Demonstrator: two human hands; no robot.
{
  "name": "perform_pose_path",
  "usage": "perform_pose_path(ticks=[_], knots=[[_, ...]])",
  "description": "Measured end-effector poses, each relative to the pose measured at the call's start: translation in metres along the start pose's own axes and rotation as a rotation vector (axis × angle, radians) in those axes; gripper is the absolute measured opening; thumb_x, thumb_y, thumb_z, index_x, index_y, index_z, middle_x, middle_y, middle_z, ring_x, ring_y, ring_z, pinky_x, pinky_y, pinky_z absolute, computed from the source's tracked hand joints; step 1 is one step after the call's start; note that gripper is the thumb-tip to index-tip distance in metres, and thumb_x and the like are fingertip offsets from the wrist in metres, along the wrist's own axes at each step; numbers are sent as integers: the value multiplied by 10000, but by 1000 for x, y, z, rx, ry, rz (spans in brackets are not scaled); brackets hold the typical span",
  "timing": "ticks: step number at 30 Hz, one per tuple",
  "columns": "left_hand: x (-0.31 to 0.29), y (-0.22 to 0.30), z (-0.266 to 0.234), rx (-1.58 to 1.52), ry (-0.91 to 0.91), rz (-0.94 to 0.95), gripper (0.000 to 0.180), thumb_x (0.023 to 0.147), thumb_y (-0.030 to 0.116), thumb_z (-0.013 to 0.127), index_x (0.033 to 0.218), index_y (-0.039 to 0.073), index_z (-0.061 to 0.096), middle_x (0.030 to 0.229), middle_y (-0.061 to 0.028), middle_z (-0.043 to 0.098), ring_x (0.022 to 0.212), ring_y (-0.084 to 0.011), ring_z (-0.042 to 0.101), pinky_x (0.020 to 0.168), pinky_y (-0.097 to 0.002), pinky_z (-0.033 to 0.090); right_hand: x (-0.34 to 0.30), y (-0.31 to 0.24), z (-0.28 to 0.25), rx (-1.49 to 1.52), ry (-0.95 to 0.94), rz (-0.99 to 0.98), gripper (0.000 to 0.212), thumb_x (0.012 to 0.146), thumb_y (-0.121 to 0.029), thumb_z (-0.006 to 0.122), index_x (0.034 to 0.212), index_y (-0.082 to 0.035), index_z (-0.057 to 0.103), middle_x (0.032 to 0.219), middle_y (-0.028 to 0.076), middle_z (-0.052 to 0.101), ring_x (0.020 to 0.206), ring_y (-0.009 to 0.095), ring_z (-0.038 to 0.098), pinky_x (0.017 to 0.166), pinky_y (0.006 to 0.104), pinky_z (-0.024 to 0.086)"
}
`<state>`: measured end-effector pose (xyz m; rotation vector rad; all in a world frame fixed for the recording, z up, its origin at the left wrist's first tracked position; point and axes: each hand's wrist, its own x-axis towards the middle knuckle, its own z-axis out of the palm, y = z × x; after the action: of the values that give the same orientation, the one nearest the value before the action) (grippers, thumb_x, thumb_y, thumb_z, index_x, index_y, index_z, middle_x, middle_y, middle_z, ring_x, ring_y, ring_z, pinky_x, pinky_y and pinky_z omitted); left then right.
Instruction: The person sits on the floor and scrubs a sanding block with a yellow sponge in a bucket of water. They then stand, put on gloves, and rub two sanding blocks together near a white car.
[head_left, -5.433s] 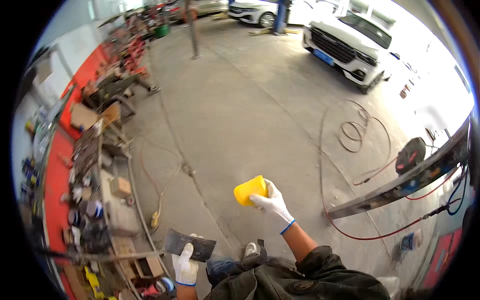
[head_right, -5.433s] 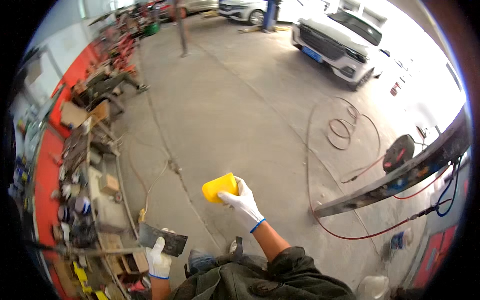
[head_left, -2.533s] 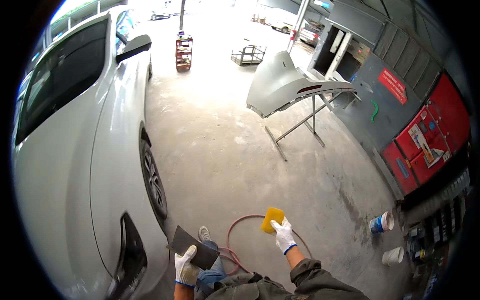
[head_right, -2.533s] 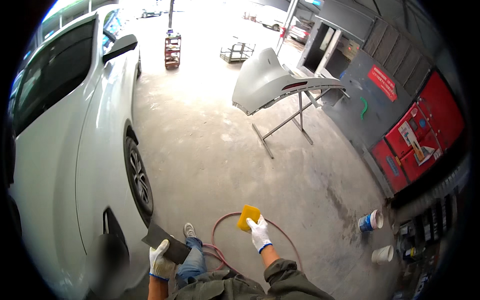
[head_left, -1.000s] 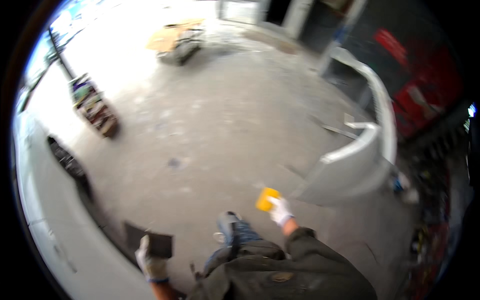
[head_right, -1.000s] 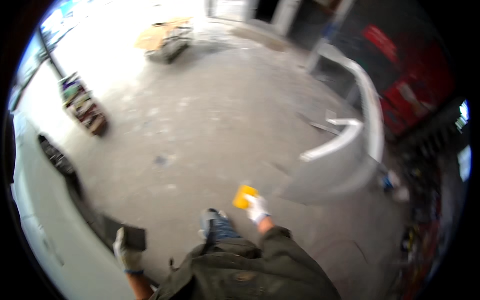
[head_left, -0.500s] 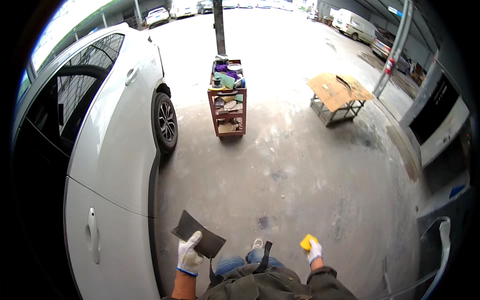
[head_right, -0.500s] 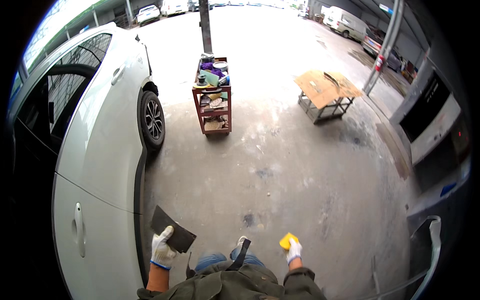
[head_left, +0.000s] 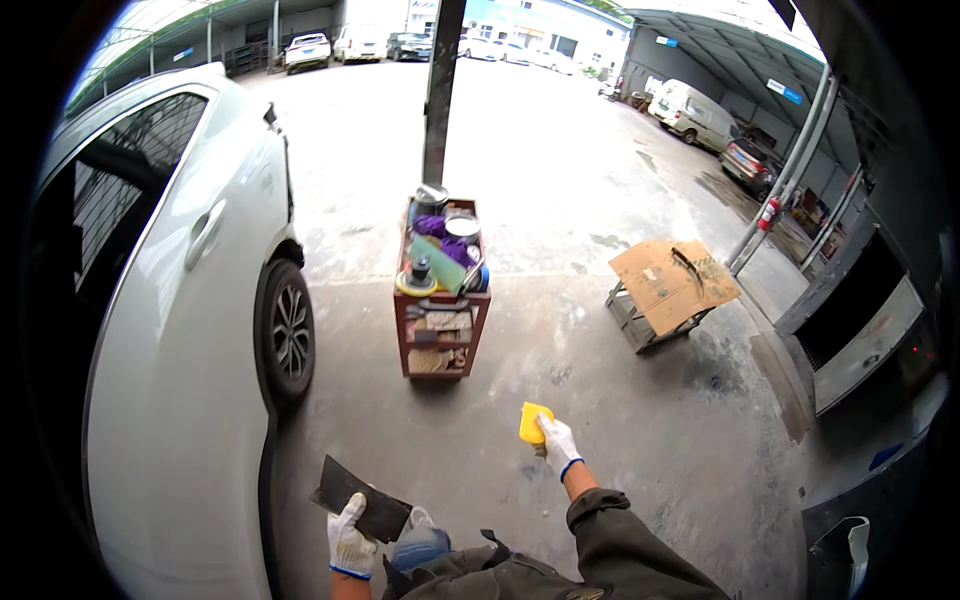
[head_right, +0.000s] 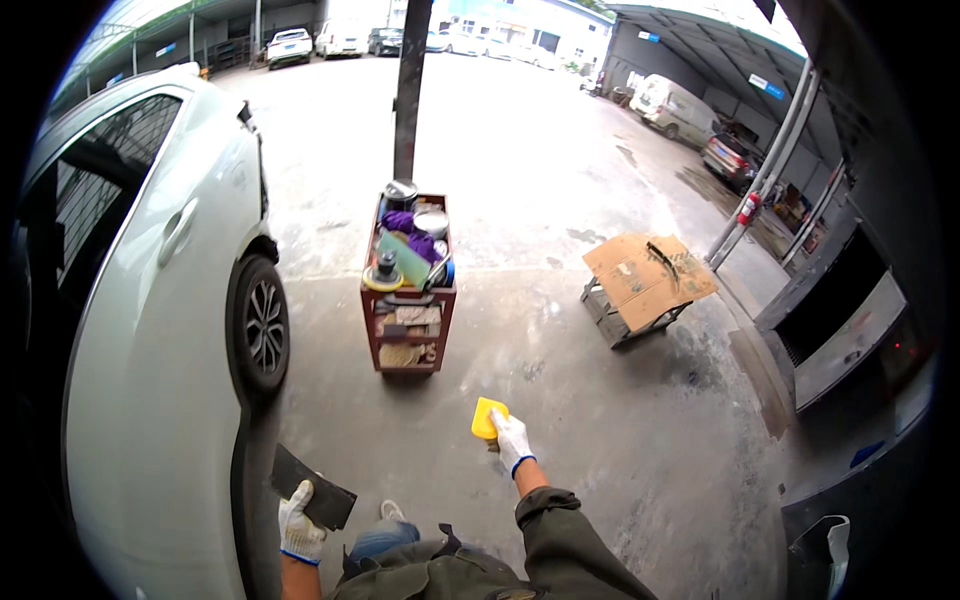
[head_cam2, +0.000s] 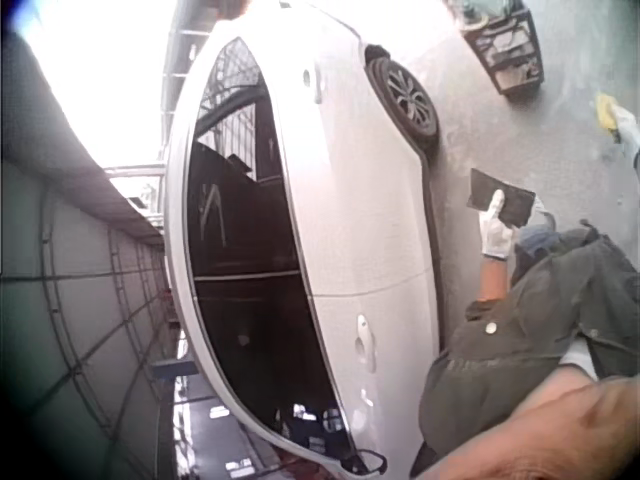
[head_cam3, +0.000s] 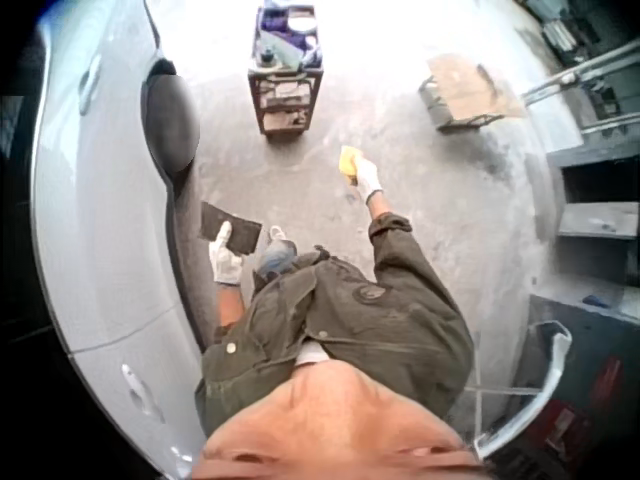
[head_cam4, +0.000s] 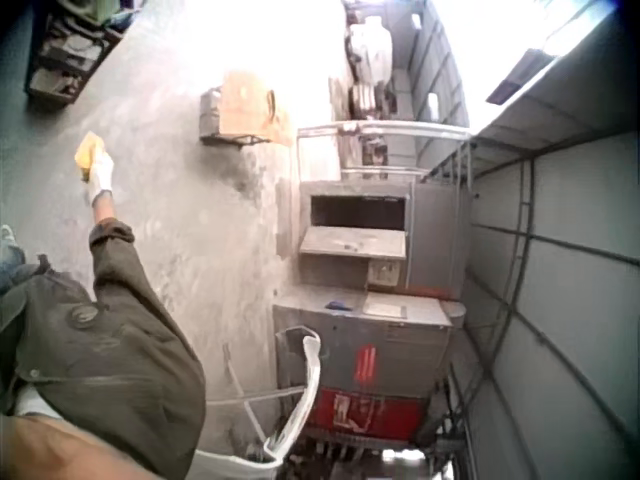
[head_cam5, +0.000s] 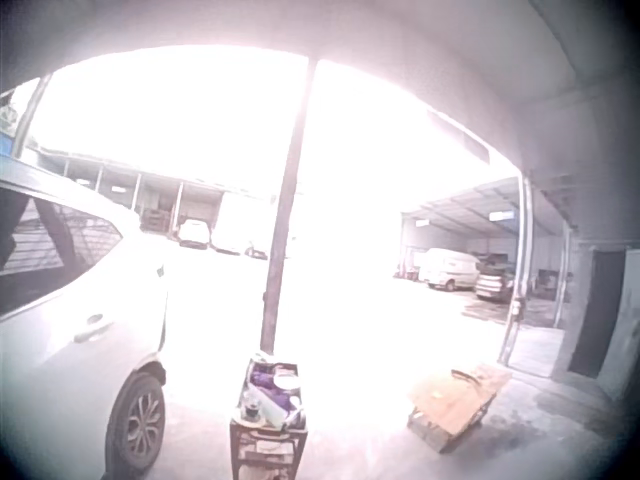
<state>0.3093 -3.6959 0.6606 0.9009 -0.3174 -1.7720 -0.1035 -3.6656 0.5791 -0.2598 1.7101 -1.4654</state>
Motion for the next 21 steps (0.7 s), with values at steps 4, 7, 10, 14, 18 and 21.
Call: perform_pose_path(ticks=[4,7,10,14,18,21], knots=[[102,30,66,75,-45,-18,249,870,-21,652,1116,-16,615,997,-138,693,883,-268,696,818,-396,600,77,-12,17,134,-80,55,280,909,-225,690,1136,-84,607,924,77,679,708,189,660,591,330,560],[171,34,107,131,-71,-46,257,865,-13,664,1117,-21,613,998,-135,693,876,-267,696,815,-394,600,143,-38,15,70,-66,62,266,883,-142,680,1134,-85,615,916,66,679,719,167,650,574,308,532],[234,23,145,147,-48,-51,311,859,3,680,1156,-29,593,1053,-157,679,925,-277,685,838,-398,591,231,-83,28,-7,-73,87,185,894,-142,678,1065,-85,637,829,30,651,624,106,589,481,249,425],[296,-2,152,65,20,16,295,908,41,646,1186,-23,571,1038,-130,660,925,-274,668,853,-422,581,380,-141,105,-206,-162,69,218,946,-288,674,1043,-94,659,740,1,622,529,70,505,487,236,408],[366,-32,207,48,181,13,260,937,40,606,1185,-28,569,1070,-135,654,944,-288,668,859,-425,576,524,-195,165,-384,-115,37,322,993,-349,567,1021,-38,643,724,75,665,517,159,587,487,289,475],[403,-21,278,145,282,34,283,903,23,651,1177,-2,583,1041,-104,659,934,-242,660,865,-407,566,613,-217,204,-390,-186,65,326,1006,-336,523,1031,-27,625,763,124,696,496,171,598,452,304,480]])
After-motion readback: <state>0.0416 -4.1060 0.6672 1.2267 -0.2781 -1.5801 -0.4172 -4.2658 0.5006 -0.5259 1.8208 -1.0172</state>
